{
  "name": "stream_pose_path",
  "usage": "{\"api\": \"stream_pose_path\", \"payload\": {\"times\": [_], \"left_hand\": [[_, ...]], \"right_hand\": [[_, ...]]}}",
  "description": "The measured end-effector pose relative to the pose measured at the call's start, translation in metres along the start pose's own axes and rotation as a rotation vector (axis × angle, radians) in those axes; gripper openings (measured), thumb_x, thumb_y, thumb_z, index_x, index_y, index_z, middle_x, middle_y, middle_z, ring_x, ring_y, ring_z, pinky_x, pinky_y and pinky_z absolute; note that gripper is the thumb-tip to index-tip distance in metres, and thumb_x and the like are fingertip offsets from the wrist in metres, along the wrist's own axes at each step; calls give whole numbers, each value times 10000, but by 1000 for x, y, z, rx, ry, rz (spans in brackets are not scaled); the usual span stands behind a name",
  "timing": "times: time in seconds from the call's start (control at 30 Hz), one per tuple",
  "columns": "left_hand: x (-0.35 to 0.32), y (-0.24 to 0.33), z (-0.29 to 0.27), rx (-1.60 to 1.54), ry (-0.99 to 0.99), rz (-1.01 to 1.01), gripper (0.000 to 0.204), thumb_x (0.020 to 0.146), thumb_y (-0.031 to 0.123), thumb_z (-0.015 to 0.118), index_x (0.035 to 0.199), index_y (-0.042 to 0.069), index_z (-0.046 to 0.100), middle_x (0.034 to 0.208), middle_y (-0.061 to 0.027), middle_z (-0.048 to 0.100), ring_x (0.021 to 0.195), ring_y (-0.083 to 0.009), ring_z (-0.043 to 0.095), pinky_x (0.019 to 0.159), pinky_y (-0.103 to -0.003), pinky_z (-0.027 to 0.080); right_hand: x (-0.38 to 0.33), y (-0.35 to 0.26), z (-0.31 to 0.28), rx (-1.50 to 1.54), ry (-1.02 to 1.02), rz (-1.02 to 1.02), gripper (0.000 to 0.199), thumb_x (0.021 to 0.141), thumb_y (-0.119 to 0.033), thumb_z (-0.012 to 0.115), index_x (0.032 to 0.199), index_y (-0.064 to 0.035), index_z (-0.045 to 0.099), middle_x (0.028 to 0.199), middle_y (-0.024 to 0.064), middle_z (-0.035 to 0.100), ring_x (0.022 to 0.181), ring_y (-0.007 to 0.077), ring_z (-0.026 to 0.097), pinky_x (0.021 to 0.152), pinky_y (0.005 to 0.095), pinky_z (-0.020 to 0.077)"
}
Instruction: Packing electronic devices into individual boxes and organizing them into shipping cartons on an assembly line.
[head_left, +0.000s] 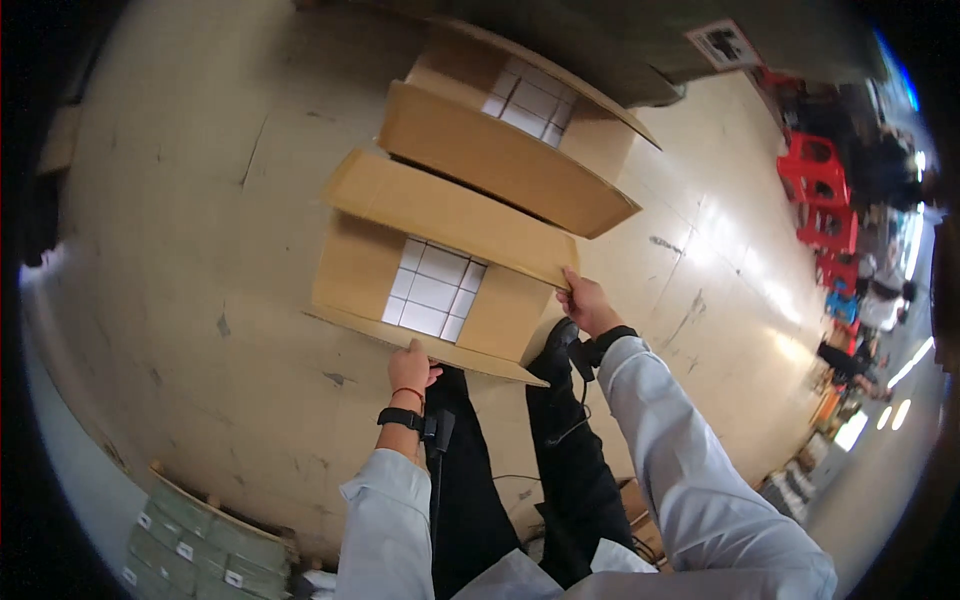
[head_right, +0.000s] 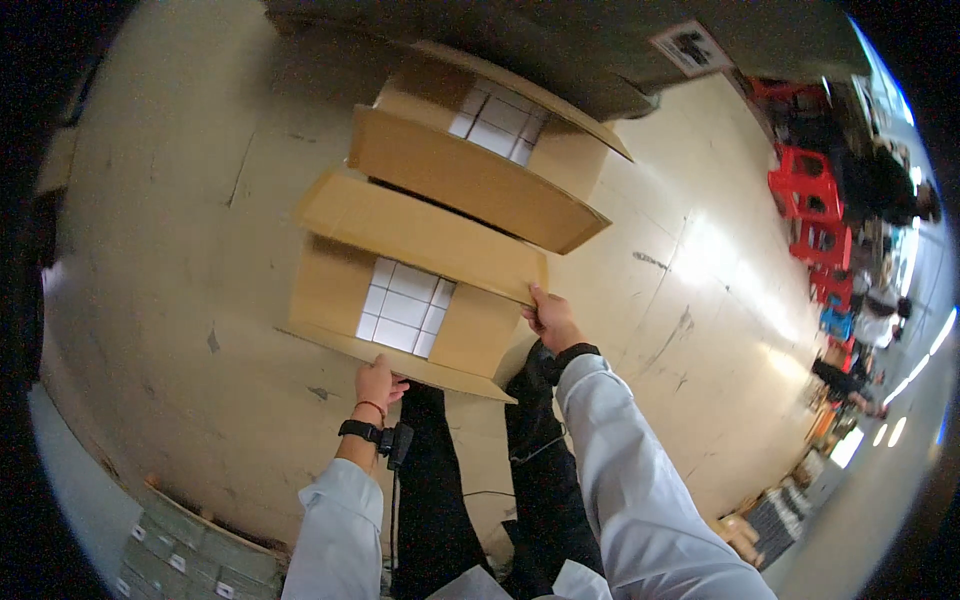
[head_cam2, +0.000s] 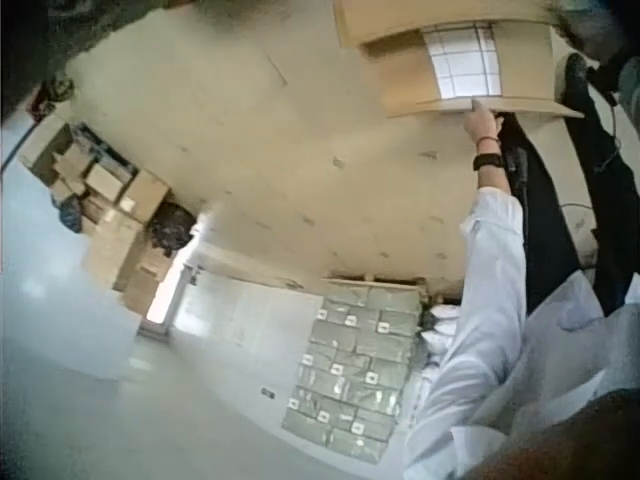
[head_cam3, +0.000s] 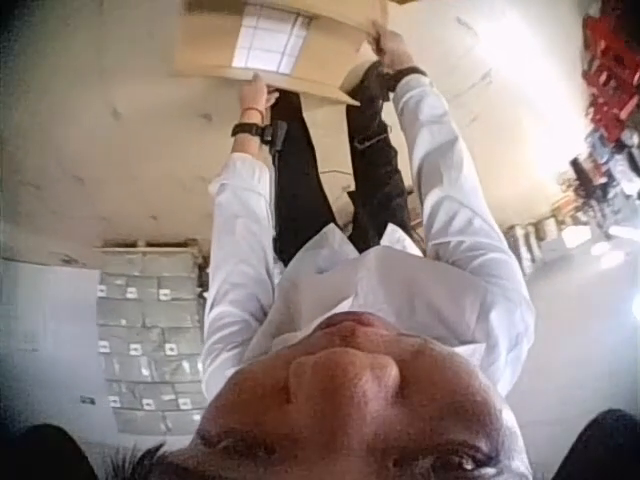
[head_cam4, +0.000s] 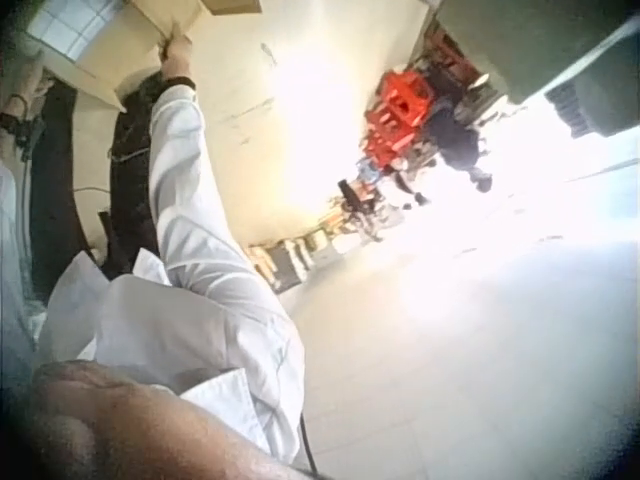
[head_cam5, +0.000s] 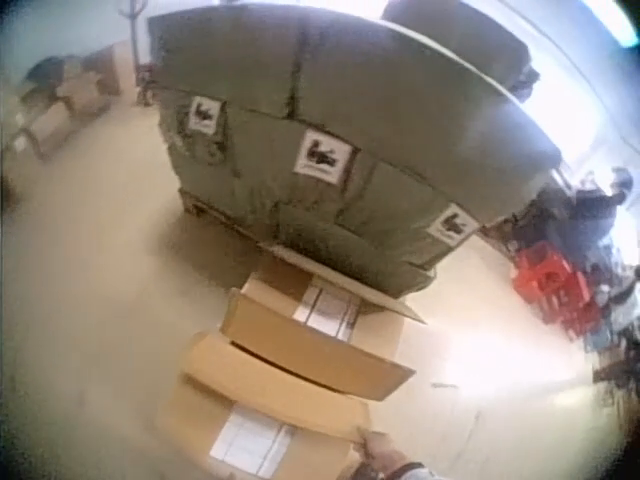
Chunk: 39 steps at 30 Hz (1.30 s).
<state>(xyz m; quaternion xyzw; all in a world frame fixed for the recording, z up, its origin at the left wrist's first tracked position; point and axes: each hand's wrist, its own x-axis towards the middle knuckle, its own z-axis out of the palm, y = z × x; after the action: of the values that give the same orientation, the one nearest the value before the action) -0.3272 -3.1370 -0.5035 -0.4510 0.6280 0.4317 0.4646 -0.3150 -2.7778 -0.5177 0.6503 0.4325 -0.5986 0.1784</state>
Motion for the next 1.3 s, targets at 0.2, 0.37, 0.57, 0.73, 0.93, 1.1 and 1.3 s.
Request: {"api": "stream_pose_path", "payload": {"times": [0.2, 0.37, 0.57, 0.73, 0.93, 1.1, 1.3], "left_hand": [[-20, -7, -1, 89, 44, 108, 578, 1054, 459, 464, 969, -61, 702, 768, -132, 725, 643, -197, 700, 625, -310, 577], [-46, -18, 22, 127, 3, 255, 513, 1074, 427, 518, 1006, -52, 686, 922, -136, 735, 806, -165, 702, 746, -295, 579], [-60, -15, 54, 133, -116, 347, 366, 1059, 340, 573, 1024, -16, 652, 951, -114, 727, 811, -157, 691, 767, -294, 573], [-70, -18, 52, 117, 27, 273, 298, 1047, 284, 603, 986, -4, 645, 915, -90, 717, 802, -148, 685, 739, -294, 565], [-106, -68, 84, 153, 233, 411, 134, 968, 137, 576, 952, 25, 648, 860, -64, 695, 774, -155, 672, 709, -324, 544], [-172, -101, 180, 241, 142, 362, 120, 929, 150, 630, 983, 52, 674, 905, -84, 703, 856, -193, 699, 776, -313, 555], [-241, -25, 294, 120, -91, 294, 273, 973, 175, 677, 1206, 40, 628, 1118, -62, 700, 1035, -179, 667, 882, -288, 533]], "right_hand": [[-26, 7, -7, -1261, 350, -667, 592, 872, -303, 804, 1315, -29, 522, 1238, 178, 602, 1116, 303, 624, 907, 430, 550], [-33, -84, -9, -1194, 545, -1127, 831, 763, -180, 831, 1467, -36, 414, 1533, 187, 402, 1366, 388, 450, 1102, 458, 433], [-16, -173, -18, -1447, 415, -851, 631, 788, -258, 810, 1350, -73, 594, 1338, 152, 654, 1244, 321, 617, 1017, 441, 502], [-17, -139, -5, -1926, -80, -870, 172, 880, -233, 677, 907, -115, 799, 1044, 112, 772, 988, 274, 746, 769, 413, 599], [-20, -134, -19, -1867, -297, -916, 183, 905, -181, 642, 972, -137, 807, 1050, 87, 773, 1012, 276, 744, 792, 392, 607], [-15, -133, -41, -1752, -382, -815, 206, 929, -155, 620, 1013, -151, 808, 1075, 75, 771, 1024, 279, 741, 798, 401, 608], [-13, -119, -61, -1687, -468, -756, 198, 942, -173, 625, 1017, -133, 804, 1074, 73, 771, 1007, 274, 746, 801, 412, 608]]}}
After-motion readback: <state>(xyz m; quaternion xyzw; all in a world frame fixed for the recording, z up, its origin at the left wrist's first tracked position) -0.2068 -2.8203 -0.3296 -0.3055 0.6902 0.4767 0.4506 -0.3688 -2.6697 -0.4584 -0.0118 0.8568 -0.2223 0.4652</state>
